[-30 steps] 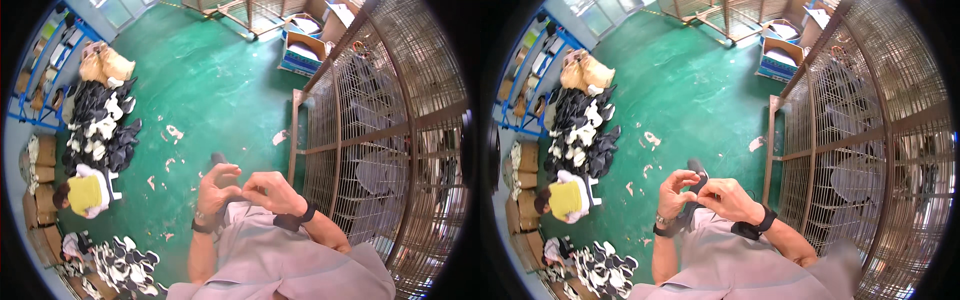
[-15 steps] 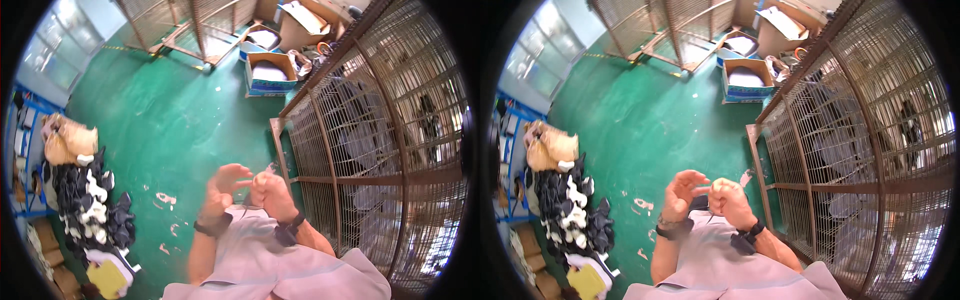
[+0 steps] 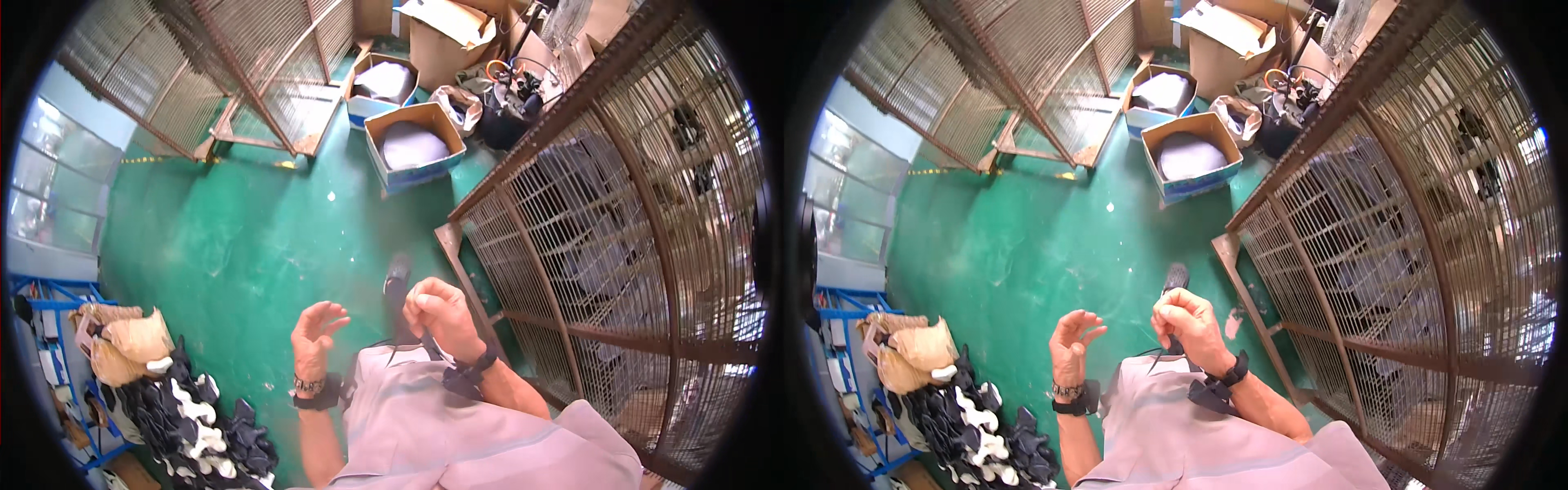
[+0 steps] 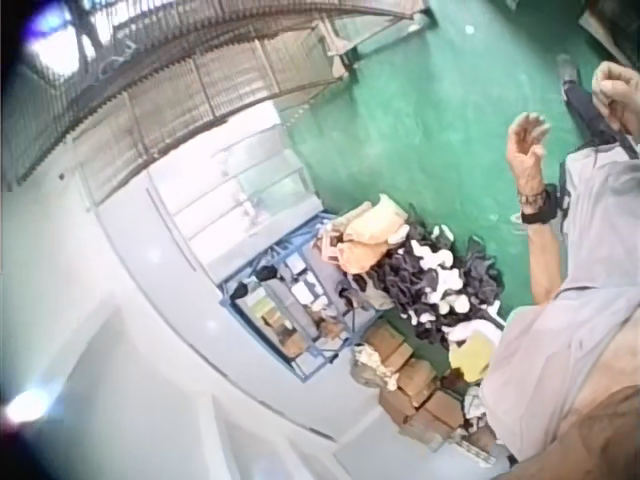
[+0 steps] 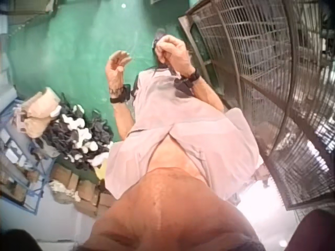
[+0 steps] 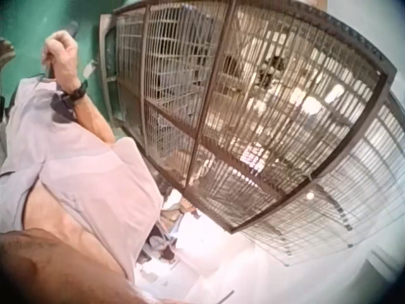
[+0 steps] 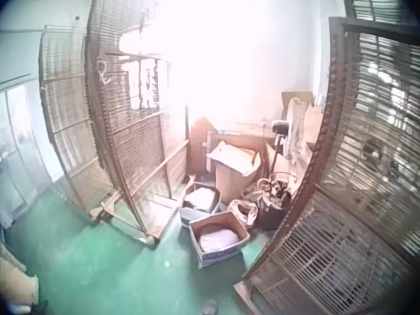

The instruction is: The person sprays a black object with a spray gun, then places it on a wire rack. Later, the person sits on the floor and handles similar black objects inside a cardboard box.

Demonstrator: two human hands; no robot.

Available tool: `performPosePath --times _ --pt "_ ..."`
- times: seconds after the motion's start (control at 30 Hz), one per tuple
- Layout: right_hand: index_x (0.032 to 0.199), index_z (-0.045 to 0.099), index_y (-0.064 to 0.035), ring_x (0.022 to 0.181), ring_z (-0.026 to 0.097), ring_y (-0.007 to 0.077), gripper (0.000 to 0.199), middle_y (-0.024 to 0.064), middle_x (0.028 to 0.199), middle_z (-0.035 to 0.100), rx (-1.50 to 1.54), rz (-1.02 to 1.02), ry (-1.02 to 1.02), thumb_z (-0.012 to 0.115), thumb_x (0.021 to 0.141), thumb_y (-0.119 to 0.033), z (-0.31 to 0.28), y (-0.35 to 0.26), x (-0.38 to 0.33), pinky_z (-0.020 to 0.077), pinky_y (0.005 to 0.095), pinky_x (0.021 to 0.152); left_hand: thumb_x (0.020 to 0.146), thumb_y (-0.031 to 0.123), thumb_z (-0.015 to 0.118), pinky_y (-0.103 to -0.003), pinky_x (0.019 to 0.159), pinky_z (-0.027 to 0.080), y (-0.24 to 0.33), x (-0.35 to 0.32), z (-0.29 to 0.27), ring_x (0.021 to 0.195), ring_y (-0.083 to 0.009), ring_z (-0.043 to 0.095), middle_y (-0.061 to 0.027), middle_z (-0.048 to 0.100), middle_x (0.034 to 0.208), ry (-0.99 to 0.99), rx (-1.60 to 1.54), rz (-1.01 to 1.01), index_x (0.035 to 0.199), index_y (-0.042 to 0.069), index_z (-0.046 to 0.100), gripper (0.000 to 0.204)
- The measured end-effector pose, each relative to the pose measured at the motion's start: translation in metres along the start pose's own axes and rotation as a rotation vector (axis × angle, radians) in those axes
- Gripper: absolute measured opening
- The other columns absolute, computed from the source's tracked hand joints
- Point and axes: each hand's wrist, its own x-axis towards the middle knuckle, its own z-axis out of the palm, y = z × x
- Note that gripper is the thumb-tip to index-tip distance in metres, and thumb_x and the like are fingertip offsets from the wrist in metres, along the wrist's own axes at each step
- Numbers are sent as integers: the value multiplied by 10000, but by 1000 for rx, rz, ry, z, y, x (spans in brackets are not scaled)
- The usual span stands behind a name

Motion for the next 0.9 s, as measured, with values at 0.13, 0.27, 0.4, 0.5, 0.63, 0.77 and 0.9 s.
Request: performPosePath --times 0.13,0.27,0.4,0.5,0.63,0.77,0.9 --pt "761 436 -61 559 428 126 256 30 677 420 -133 -7 -63 463 990 -172 -17 -40 79 391 276 496 696 407 895 -454 955 550 15 70 7 1108 -270 639 -118 655 1180 115 80 -16 1278 2 567 781" --pt "708 478 -49 557 475 105 381 25 645 494 -419 27 -39 476 1038 -242 -15 -98 142 398 272 484 732 411 872 -446 942 557 22 147 28 1093 -262 644 -110 660 1172 99 114 -18 1265 10 574 730" --pt "824 618 -5 623 576 90 237 40 723 632 -451 -36 31 658 967 -190 -36 -119 192 457 249 521 742 398 870 -448 936 559 26 216 48 1075 -255 649 -109 662 1164 43 129 -59 1256 12 580 705" --pt "793 615 -31 569 534 45 175 1 716 629 -471 -81 204 698 928 -105 -50 -126 222 423 210 501 741 385 874 -444 929 563 25 269 56 1067 -250 651 -107 663 1155 -7 154 -100 1251 15 585 693" --pt "757 595 -34 520 470 68 267 -6 577 530 -749 -228 448 663 965 -186 -84 -132 261 385 238 489 747 257 876 -411 941 568 24 348 58 1059 -243 661 -103 664 1148 -69 153 -154 1258 1 591 638" --pt "1097 589 -37 645 558 243 227 122 845 569 -1427 -134 598 651 888 -100 -147 -118 291 477 359 571 757 244 872 -387 936 565 17 442 51 1049 -229 664 -91 665 1142 -136 179 -238 1269 11 586 631" --pt "1480 321 -39 984 594 418 840 192 1328 479 -1877 412 751 684 723 -70 -183 -93 320 528 543 770 773 210 863 -351 918 557 16 551 51 1045 -209 660 -77 665 1139 -243 282 -320 1286 20 577 617"
